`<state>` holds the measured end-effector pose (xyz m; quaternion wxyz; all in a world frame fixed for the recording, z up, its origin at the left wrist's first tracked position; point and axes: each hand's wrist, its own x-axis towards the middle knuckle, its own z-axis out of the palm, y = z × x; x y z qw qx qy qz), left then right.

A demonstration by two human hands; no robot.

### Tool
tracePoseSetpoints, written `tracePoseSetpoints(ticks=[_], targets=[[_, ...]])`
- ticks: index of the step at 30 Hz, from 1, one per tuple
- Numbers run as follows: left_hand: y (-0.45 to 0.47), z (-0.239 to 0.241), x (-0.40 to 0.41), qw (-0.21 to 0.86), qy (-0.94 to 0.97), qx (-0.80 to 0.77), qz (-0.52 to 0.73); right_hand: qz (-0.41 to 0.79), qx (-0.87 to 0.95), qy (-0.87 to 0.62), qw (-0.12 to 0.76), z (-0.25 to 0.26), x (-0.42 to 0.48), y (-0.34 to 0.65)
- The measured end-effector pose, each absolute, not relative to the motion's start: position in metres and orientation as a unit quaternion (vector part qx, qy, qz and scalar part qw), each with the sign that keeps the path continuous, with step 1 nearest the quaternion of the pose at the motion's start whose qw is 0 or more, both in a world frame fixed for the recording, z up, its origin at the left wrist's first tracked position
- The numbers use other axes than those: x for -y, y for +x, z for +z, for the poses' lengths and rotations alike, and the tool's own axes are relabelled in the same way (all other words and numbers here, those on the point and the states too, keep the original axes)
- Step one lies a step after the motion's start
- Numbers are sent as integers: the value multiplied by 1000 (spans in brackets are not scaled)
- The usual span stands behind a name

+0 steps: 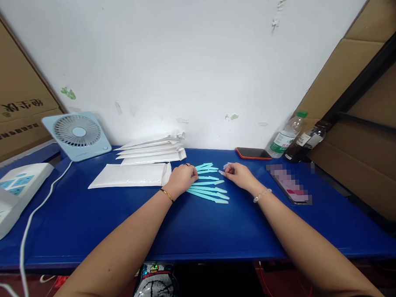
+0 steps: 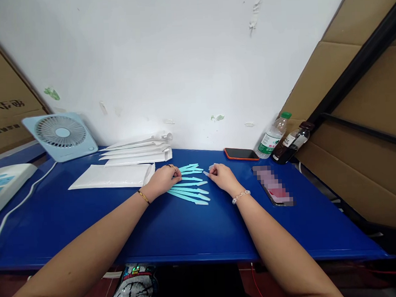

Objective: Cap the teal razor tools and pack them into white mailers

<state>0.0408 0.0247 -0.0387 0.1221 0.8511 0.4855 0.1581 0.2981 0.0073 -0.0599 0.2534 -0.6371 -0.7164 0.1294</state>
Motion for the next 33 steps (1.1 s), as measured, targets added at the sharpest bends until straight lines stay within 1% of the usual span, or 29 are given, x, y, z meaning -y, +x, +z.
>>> tracePoseSetpoints(ticks=[8, 12, 17, 26, 33], targets=[[37, -39, -26, 149, 850, -476, 167, 157, 741, -597, 264, -56, -1, 294], [34, -42, -28, 172, 848, -463, 192, 228, 737, -576, 270, -51, 3, 292], [32, -45, -30, 184, 845, -463, 197, 320, 715, -544, 300, -47, 5, 295], [32, -43, -30, 185, 846, -462, 194, 350, 713, -529, 299, -50, 4, 299], [39, -37, -23, 190, 854, -448, 182, 363, 727, -503, 295, -54, 4, 283]])
